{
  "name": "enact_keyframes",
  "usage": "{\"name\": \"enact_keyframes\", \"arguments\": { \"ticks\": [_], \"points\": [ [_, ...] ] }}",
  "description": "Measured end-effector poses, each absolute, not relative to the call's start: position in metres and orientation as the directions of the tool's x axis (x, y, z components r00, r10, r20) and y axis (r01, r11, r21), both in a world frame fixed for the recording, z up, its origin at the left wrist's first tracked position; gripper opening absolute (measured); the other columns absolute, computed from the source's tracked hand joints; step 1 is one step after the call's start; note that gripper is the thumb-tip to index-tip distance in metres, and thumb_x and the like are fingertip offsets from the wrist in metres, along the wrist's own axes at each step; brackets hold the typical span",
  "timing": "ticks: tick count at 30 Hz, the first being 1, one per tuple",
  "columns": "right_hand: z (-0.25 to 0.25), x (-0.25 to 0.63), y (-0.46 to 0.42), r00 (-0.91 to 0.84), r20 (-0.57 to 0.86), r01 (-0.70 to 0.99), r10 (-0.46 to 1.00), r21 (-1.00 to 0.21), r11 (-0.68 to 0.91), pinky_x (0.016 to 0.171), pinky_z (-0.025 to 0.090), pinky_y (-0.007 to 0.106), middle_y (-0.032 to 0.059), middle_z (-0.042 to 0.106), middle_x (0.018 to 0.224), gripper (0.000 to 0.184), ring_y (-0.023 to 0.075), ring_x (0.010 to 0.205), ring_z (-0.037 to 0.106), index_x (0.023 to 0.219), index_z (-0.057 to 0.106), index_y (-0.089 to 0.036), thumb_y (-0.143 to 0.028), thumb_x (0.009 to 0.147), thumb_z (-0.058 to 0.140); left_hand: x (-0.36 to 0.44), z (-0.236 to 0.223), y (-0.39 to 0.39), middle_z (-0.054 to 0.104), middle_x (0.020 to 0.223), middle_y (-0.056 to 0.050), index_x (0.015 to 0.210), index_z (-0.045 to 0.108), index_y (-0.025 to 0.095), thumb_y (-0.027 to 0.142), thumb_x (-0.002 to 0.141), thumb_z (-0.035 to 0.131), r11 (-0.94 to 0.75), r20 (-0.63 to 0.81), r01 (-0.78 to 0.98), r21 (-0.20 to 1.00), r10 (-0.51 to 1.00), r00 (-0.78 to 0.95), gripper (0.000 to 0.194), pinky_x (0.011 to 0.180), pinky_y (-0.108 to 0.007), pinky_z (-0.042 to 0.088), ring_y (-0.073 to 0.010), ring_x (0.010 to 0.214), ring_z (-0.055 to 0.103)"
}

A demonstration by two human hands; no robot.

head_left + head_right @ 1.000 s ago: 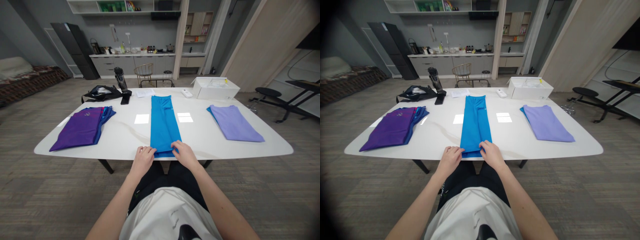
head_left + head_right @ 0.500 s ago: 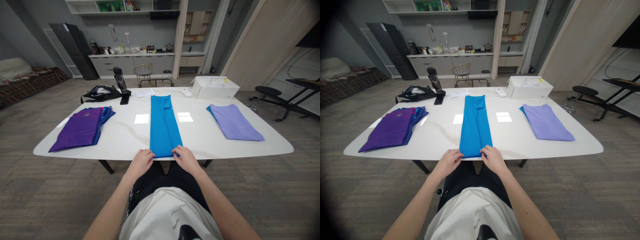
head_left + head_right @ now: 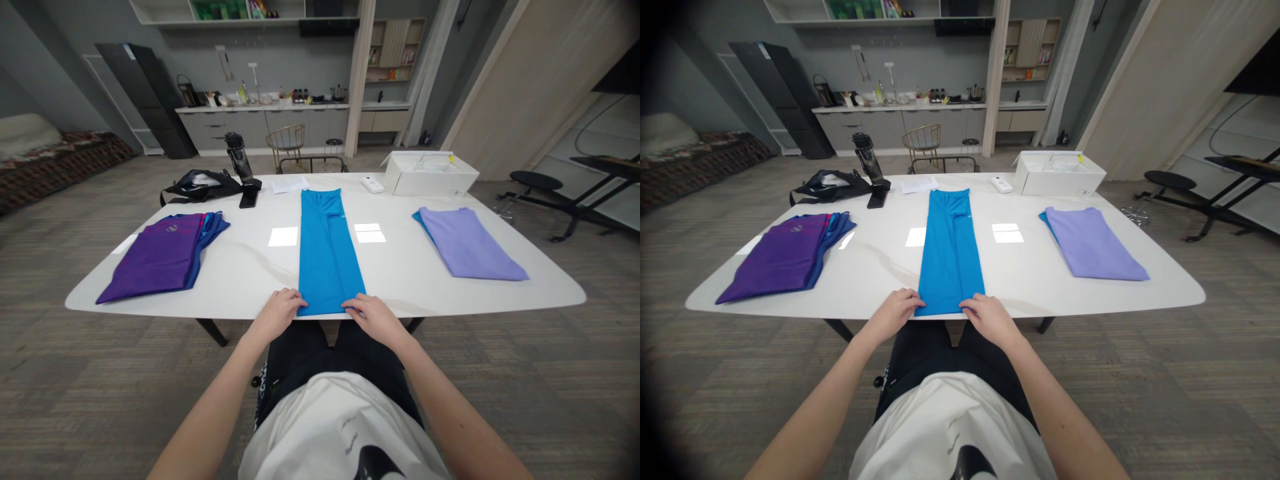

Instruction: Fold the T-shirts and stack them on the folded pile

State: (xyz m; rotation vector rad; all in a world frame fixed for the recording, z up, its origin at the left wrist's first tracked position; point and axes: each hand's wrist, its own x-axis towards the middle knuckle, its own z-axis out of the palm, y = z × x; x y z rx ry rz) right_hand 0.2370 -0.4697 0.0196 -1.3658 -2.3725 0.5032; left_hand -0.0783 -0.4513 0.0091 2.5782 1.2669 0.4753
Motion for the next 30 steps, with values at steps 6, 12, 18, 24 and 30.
{"name": "enact_keyframes", "arguments": {
  "ticks": [6,12,18,24,30],
  "points": [
    [0.019,0.266,-0.469,-0.486,0.167,0.715,0.858,-0.49,0.5,0.087,0.051,0.034,0.006,0.069,0.104,0.031,0.0215,0.095,0.067,0.119,0.073,-0.027,-0.026,0.105,0.045,-0.105,0.015,-0.444,0.068,0.11,-0.009,0.118,0.071,0.023,0.018,0.103,0.046,-0.623,0.222,0.731,0.278,0.782,0.582,0.03,0.088,-0.039,0.048,-0.0235,0.104,0.062],
    [0.019,0.295,-0.468,-0.466,0.157,0.722,0.871,-0.501,0.477,0.087,0.052,0.033,0.0064,0.067,0.108,0.037,0.0211,0.098,0.067,0.119,0.072,-0.027,-0.017,0.101,0.041,-0.106,0.012,-0.458,0.068,0.111,-0.008,0.119,0.071,0.025,0.018,0.103,0.049,-0.678,0.228,0.683,0.272,0.735,0.639,0.029,0.09,-0.038,0.049,-0.022,0.104,0.062],
    [0.022,0.299,-0.465,-0.49,0.103,0.703,0.866,-0.54,0.462,0.09,0.052,0.035,0.0066,0.065,0.113,0.031,0.0216,0.101,0.066,0.117,0.071,-0.027,-0.024,0.103,0.044,-0.097,0.002,-0.46,0.067,0.116,-0.01,0.12,0.071,0.024,0.021,0.105,0.044,-0.673,0.244,0.672,0.311,0.739,0.628,0.031,0.092,-0.038,0.049,-0.0225,0.107,0.061],
    [0.015,0.293,-0.464,-0.487,0.124,0.711,0.865,-0.519,0.474,0.088,0.051,0.036,0.0064,0.065,0.108,0.026,0.0215,0.095,0.066,0.109,0.071,-0.026,-0.029,0.105,0.046,-0.09,0.005,-0.448,0.066,0.114,-0.008,0.108,0.072,0.025,0.027,0.104,0.048,-0.648,0.231,0.673,0.356,0.759,0.609,0.025,0.094,-0.038,0.046,-0.0228,0.109,0.059],
    [0.024,0.291,-0.466,-0.515,0.087,0.706,0.853,-0.52,0.48,0.085,0.048,0.034,0.0056,0.066,0.098,0.02,0.0212,0.093,0.064,0.1,0.069,-0.023,-0.025,0.102,0.048,-0.088,0.016,-0.459,0.063,0.116,-0.007,0.108,0.068,0.025,0.024,0.104,0.045,-0.613,0.18,0.717,0.333,0.787,0.59,0.023,0.094,-0.039,0.045,-0.0237,0.112,0.055]
  ]
}}
